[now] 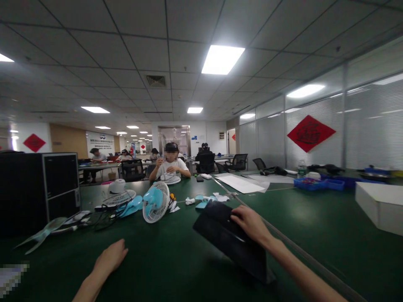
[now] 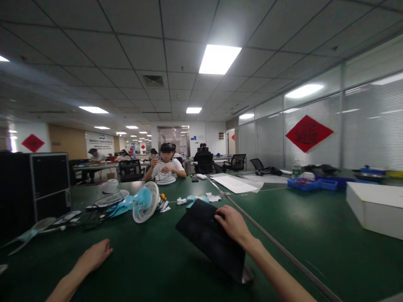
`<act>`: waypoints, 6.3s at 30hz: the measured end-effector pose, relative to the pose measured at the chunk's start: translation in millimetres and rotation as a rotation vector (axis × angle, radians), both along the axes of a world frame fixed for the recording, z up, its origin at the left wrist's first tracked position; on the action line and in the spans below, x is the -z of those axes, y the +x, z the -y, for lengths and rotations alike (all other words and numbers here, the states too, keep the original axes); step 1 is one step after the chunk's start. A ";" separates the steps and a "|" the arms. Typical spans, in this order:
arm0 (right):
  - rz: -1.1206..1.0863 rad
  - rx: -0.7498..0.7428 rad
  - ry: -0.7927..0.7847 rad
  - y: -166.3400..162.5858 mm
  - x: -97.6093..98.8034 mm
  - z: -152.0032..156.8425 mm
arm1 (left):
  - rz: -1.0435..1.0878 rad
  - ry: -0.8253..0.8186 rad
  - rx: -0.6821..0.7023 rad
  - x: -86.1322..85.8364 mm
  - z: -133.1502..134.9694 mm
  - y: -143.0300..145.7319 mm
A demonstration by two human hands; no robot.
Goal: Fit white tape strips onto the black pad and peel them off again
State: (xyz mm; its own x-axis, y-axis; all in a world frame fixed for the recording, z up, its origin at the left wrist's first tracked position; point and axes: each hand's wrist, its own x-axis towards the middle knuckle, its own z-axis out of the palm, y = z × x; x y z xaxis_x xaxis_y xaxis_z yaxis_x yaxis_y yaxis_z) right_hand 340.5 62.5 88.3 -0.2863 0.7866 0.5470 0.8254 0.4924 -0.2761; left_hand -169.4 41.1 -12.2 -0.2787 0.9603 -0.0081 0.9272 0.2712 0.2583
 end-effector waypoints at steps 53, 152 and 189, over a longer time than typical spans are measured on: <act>0.064 0.121 -0.235 18.1 70.3 82.0 | 0.350 0.062 0.419 -27.9 28.9 98.0; -0.184 -0.244 -0.496 -94.2 80.4 30.6 | 0.472 -0.267 0.406 -33.5 39.3 110.2; 0.398 -0.557 -0.081 -160.8 101.0 54.0 | 0.278 -0.011 0.798 -35.3 46.3 138.7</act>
State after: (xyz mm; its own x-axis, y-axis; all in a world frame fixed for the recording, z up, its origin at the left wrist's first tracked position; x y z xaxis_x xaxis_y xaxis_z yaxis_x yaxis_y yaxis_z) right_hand 179.6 8.5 -12.8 -0.8264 0.4981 0.2625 0.5017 0.8631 -0.0583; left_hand -30.7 -5.2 23.1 0.4963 0.8681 0.0138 0.7449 -0.4339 0.5069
